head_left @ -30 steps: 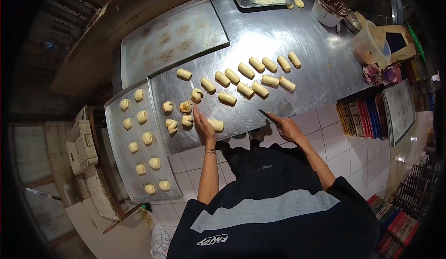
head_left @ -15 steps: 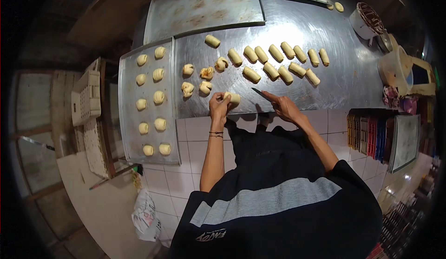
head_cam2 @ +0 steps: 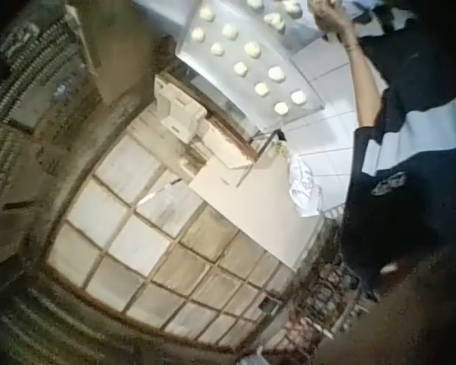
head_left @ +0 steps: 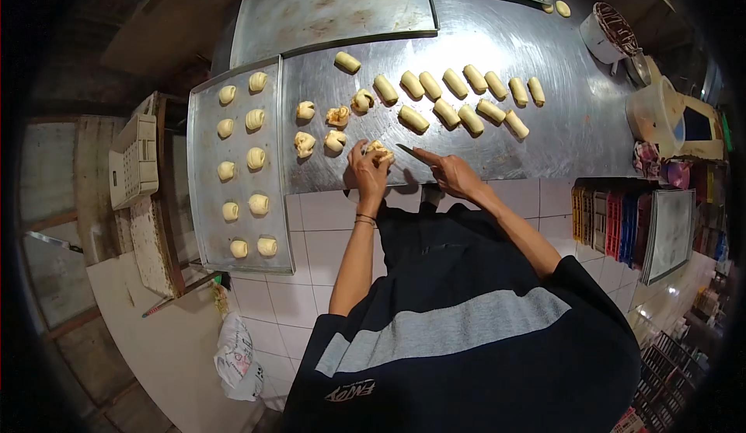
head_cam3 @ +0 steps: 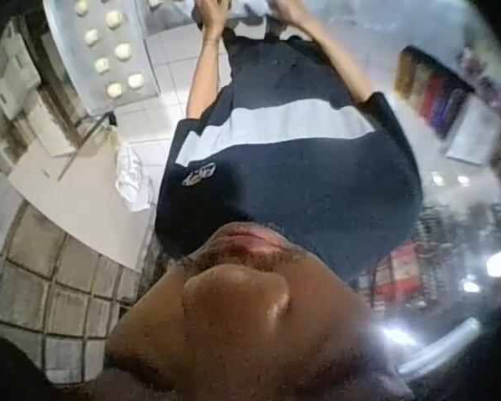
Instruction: The recorder is cutting and shaping individual pieces of dough on a bakery workbench.
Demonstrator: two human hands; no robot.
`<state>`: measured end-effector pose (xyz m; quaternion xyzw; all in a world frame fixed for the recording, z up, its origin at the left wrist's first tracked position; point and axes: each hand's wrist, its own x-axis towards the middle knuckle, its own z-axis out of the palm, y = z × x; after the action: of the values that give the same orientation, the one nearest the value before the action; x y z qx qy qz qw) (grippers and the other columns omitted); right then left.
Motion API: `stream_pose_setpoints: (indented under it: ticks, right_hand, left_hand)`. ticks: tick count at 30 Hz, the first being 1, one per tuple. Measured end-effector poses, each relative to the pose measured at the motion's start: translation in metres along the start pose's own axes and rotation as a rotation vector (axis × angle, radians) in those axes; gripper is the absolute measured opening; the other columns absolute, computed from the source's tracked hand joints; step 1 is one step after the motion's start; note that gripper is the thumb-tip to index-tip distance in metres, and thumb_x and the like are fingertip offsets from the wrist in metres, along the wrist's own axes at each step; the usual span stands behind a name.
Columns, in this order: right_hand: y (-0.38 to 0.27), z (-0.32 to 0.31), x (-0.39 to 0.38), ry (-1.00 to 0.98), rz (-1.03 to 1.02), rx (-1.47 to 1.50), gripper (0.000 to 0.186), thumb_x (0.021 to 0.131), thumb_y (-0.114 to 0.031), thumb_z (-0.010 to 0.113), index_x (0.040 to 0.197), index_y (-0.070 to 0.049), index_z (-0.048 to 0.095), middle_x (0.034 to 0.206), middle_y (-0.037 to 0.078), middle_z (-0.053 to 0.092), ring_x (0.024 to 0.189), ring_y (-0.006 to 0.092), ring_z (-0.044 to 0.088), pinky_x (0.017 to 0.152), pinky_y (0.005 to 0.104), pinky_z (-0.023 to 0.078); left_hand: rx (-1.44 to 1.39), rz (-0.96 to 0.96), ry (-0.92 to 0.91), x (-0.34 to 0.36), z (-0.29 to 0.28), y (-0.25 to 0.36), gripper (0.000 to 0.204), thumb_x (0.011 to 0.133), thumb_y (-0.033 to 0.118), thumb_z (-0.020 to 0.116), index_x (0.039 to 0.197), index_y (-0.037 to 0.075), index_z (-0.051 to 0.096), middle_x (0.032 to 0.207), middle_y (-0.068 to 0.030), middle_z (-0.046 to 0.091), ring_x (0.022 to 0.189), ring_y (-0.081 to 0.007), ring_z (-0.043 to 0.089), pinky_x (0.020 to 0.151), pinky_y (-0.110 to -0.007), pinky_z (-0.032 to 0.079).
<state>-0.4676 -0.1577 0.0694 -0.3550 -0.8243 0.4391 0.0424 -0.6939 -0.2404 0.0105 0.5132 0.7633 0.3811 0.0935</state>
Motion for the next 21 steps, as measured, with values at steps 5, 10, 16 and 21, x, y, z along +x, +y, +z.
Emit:
stream_pose_setpoints:
  ticks: [5, 10, 16, 21]
  right_hand:
    - [-0.005, 0.012, 0.001, -0.019, 0.012, 0.049, 0.079, 0.085, 0.0, 0.054, 0.162, -0.017, 0.045, 0.063, 0.015, 0.06, 0.052, 0.0311, 0.055, 0.059, 0.0459, 0.046]
    - [-0.015, 0.018, 0.017, -0.038, -0.036, -0.108, 0.08, 0.085, -0.001, 0.058, 0.162, -0.013, 0.042, 0.071, 0.023, 0.069, 0.062, 0.0408, 0.066, 0.061, 0.0516, 0.05]
    - [-0.014, 0.032, 0.035, -0.027, -0.067, -0.211, 0.078, 0.086, -0.005, 0.063, 0.161, -0.013, 0.043, 0.074, 0.025, 0.069, 0.065, 0.0443, 0.067, 0.064, 0.0542, 0.053]
    - [-0.01, 0.034, 0.036, 0.005, -0.107, -0.255, 0.072, 0.092, -0.012, 0.063, 0.161, -0.012, 0.043, 0.073, 0.025, 0.069, 0.068, 0.0448, 0.068, 0.064, 0.0543, 0.053]
  left_hand:
    - [-0.213, -0.404, -0.125, 0.028, 0.009, -0.045, 0.032, 0.088, 0.027, 0.087, 0.099, -0.002, 0.08, 0.085, -0.0108, 0.078, 0.079, -0.0183, 0.073, 0.072, -0.035, 0.057]
    - [-0.235, -0.552, -0.123, 0.034, 0.019, -0.069, 0.032, 0.089, 0.026, 0.086, 0.098, -0.004, 0.078, 0.085, -0.0112, 0.077, 0.082, -0.0194, 0.073, 0.074, -0.035, 0.057]
    - [-0.286, -0.504, -0.184, 0.037, 0.02, -0.063, 0.033, 0.089, 0.025, 0.086, 0.095, -0.006, 0.075, 0.084, -0.013, 0.076, 0.08, -0.0227, 0.075, 0.071, -0.036, 0.058]
    - [-0.218, -0.469, -0.192, 0.041, 0.02, -0.051, 0.032, 0.086, 0.024, 0.088, 0.091, -0.005, 0.075, 0.082, -0.0156, 0.076, 0.078, -0.0257, 0.076, 0.07, -0.039, 0.058]
